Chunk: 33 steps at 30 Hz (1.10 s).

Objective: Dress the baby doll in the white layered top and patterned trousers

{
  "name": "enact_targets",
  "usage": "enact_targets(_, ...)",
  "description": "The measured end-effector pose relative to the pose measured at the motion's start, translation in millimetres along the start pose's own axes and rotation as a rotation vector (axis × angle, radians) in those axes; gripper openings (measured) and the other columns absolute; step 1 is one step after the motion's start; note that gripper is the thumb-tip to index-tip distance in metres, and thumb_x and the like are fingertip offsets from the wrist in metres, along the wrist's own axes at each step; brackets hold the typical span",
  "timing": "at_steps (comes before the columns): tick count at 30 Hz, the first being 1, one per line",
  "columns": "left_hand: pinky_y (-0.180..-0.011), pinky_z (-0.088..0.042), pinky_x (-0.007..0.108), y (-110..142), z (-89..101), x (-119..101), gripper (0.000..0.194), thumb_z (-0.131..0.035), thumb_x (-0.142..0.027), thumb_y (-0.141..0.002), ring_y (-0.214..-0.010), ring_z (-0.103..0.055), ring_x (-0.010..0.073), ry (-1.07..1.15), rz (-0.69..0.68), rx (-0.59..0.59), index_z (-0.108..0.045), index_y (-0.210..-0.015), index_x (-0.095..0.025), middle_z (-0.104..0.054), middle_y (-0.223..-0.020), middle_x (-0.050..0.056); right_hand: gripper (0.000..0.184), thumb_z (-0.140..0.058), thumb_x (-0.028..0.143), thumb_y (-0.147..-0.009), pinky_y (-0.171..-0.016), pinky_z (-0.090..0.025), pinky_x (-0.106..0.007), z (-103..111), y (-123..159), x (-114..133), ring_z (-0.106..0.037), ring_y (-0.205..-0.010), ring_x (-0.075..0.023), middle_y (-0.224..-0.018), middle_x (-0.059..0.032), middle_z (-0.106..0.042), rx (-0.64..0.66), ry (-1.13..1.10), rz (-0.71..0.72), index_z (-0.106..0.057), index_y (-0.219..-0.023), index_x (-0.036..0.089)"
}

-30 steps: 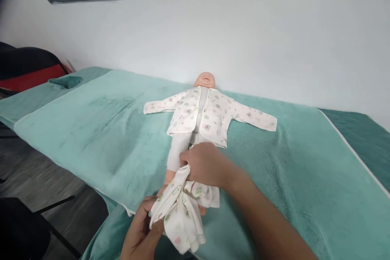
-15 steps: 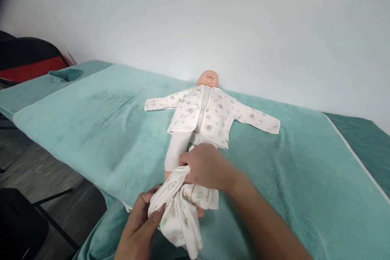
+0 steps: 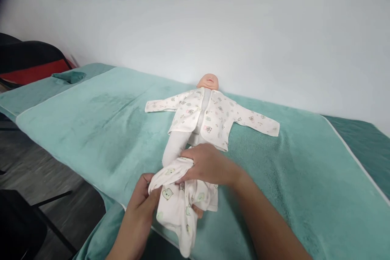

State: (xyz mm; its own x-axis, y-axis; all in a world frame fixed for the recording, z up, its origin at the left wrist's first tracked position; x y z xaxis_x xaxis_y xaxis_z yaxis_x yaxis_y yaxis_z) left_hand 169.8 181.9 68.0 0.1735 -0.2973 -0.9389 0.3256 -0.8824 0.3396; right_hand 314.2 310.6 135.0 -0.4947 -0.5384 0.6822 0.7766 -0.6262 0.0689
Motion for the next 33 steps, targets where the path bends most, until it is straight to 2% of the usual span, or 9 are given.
enact_targets(4, -0.067, -0.042, 0.026, -26, 1.2, -16, 0.022, -0.049, -0.044, -0.094, -0.076, -0.052, 0.0154, -0.234, -0.245, -0.039, -0.052, -0.099, -0.022, -0.058, -0.086, 0.0, 0.037, -0.079, 0.053, -0.07, -0.061, -0.034, -0.025, 4, 0, -3, -0.055, -0.07, -0.0132, -0.073, 0.0058, -0.063, 0.041, -0.077, -0.038, -0.061, -0.074, 0.021)
enact_targets(7, -0.072, -0.044, 0.027, -44, 1.2, -25, 0.019, -0.047, -0.039, -0.094, -0.082, -0.055, 0.0164, -0.298, -0.409, -0.061, -0.05, -0.101, -0.022, -0.058, -0.091, 0.001, 0.026, -0.079, 0.041, -0.071, -0.065, -0.038, -0.025, 6, 1, -1, -0.059, -0.076, -0.0147, -0.08, 0.0059, -0.067, 0.023, -0.116, -0.055, -0.063, -0.081, 0.023)
enact_targets(9, -0.073, -0.045, 0.027, -53, 1.0, -30, 0.016, -0.049, -0.036, -0.093, -0.082, -0.055, 0.016, -0.31, -0.485, -0.062, -0.051, -0.1, -0.022, -0.059, -0.091, 0.001, 0.02, -0.074, 0.037, -0.076, -0.067, -0.04, -0.026, 5, 2, 0, -0.061, -0.081, -0.0156, -0.087, 0.0052, -0.069, 0.004, -0.158, -0.063, -0.065, -0.087, 0.024)
enact_targets(12, -0.071, -0.045, 0.026, -67, 2.2, -37, 0.009, -0.051, -0.029, -0.09, -0.079, -0.055, 0.0145, -0.288, -0.521, -0.094, -0.051, -0.097, -0.022, -0.059, -0.088, -0.001, 0.014, -0.064, 0.037, -0.084, -0.066, -0.041, -0.027, 4, 1, 0, -0.061, -0.08, -0.0158, -0.086, 0.0048, -0.07, -0.044, -0.179, -0.084, -0.064, -0.087, 0.024)
enact_targets(16, -0.07, -0.045, 0.025, -89, -3.6, -52, 0.008, -0.051, -0.022, -0.087, -0.077, -0.056, 0.0133, -0.301, -0.545, -0.077, -0.052, -0.095, -0.023, -0.06, -0.085, -0.003, 0.01, -0.059, 0.033, -0.086, -0.065, -0.04, -0.028, 5, -2, -4, -0.061, -0.08, -0.0167, -0.085, 0.0047, -0.07, -0.151, -0.152, -0.131, -0.061, -0.084, 0.024)
enact_targets(22, -0.075, -0.049, 0.027, -129, -23.1, -77, 0.014, -0.05, -0.023, -0.088, -0.082, -0.061, 0.0149, -0.51, -0.781, 0.018, -0.055, -0.101, -0.022, -0.065, -0.092, 0.0, 0.012, -0.053, 0.026, -0.088, -0.071, -0.043, -0.029, 11, -4, -8, -0.064, -0.085, -0.019, -0.094, 0.0019, -0.072, -0.284, -0.168, -0.157, -0.064, -0.094, 0.025)
enact_targets(28, -0.083, -0.052, 0.032, -162, -39.2, -85, 0.024, -0.044, -0.025, -0.09, -0.094, -0.066, 0.0206, -0.722, -1.028, 0.048, -0.055, -0.111, -0.022, -0.069, -0.106, 0.006, 0.022, -0.051, 0.023, -0.088, -0.078, -0.045, -0.029, 13, -6, -12, -0.065, -0.094, -0.0187, -0.099, 0.0029, -0.072, -0.405, -0.257, -0.17, -0.066, -0.104, 0.028)
enact_targets(30, -0.084, -0.052, 0.032, -166, -41.2, -85, 0.026, -0.044, -0.024, -0.089, -0.096, -0.066, 0.0212, -0.73, -1.045, 0.04, -0.056, -0.112, -0.021, -0.069, -0.107, 0.006, 0.022, -0.049, 0.022, -0.088, -0.078, -0.044, -0.028, 12, -7, -13, -0.065, -0.093, -0.0178, -0.099, 0.0033, -0.072, -0.479, -0.263, -0.194, -0.065, -0.102, 0.027)
enact_targets(33, -0.082, -0.051, 0.031, -161, -40.2, -86, 0.025, -0.045, -0.024, -0.09, -0.094, -0.065, 0.0198, -0.697, -0.985, 0.045, -0.058, -0.111, -0.021, -0.07, -0.105, 0.005, 0.013, -0.049, 0.021, -0.086, -0.07, -0.041, -0.028, 11, -7, -15, -0.063, -0.08, -0.0165, -0.087, 0.0033, -0.069, -0.546, -0.186, -0.254, -0.061, -0.091, 0.025)
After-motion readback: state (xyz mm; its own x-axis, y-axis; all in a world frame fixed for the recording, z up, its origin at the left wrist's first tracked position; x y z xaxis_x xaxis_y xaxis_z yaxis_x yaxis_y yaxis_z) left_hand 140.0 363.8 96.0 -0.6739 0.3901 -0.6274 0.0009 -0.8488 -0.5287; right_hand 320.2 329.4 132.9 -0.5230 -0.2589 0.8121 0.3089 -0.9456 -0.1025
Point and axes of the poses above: each hand's wrist, its own y-axis away from the middle knuckle, its own z-axis out of the back of the hand, x = y × z, the point moved 5 cm from there along -y, towards the middle knuckle
